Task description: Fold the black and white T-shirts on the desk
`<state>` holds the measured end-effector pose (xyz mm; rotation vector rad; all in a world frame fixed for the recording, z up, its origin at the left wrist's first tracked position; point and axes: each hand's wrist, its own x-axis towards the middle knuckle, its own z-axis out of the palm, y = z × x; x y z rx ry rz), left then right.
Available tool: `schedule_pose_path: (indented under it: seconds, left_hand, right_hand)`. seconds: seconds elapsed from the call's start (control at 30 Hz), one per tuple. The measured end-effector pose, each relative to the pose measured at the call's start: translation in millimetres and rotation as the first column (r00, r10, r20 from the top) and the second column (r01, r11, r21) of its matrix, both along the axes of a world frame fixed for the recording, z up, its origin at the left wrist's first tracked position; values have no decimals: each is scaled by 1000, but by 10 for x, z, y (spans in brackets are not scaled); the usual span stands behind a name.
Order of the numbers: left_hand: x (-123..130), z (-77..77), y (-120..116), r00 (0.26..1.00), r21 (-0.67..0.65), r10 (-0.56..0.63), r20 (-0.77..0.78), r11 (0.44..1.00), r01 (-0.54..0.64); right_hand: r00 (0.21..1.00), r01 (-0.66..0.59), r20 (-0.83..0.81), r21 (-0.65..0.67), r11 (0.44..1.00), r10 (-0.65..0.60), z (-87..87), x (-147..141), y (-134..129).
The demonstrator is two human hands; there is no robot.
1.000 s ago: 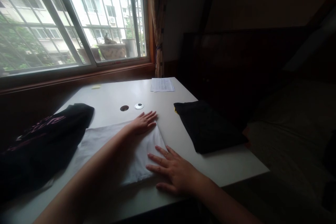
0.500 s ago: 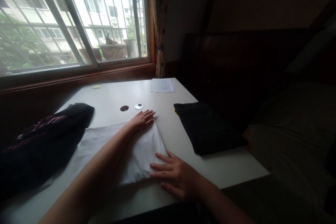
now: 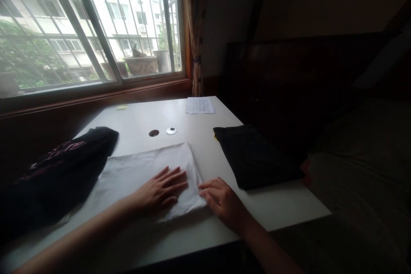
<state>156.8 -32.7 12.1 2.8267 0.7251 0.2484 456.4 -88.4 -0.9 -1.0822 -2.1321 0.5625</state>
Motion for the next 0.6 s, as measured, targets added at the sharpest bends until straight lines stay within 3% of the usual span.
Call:
schedule_pose_path:
  seconds: [0.1, 0.2, 0.43, 0.6]
  left_hand:
    - [-102, 57, -430, 999, -48, -25, -31, 999, 24]
    - [-218, 86, -692, 999, -71, -5, -35, 997, 3]
    - [-600, 39, -892, 995, -50, 77, -65, 995, -81]
    - [-984, -112, -990, 981, 102, 195, -11, 976, -193]
  right_hand:
    - [1000, 8, 21, 3, 1000, -8, -27, 6, -12]
    - [999, 8, 32, 10, 1000, -8, -49, 12, -15]
    - [998, 27, 53, 21, 999, -28, -13, -2, -49]
    - [998, 30, 57, 30, 999, -32, 1, -9, -59]
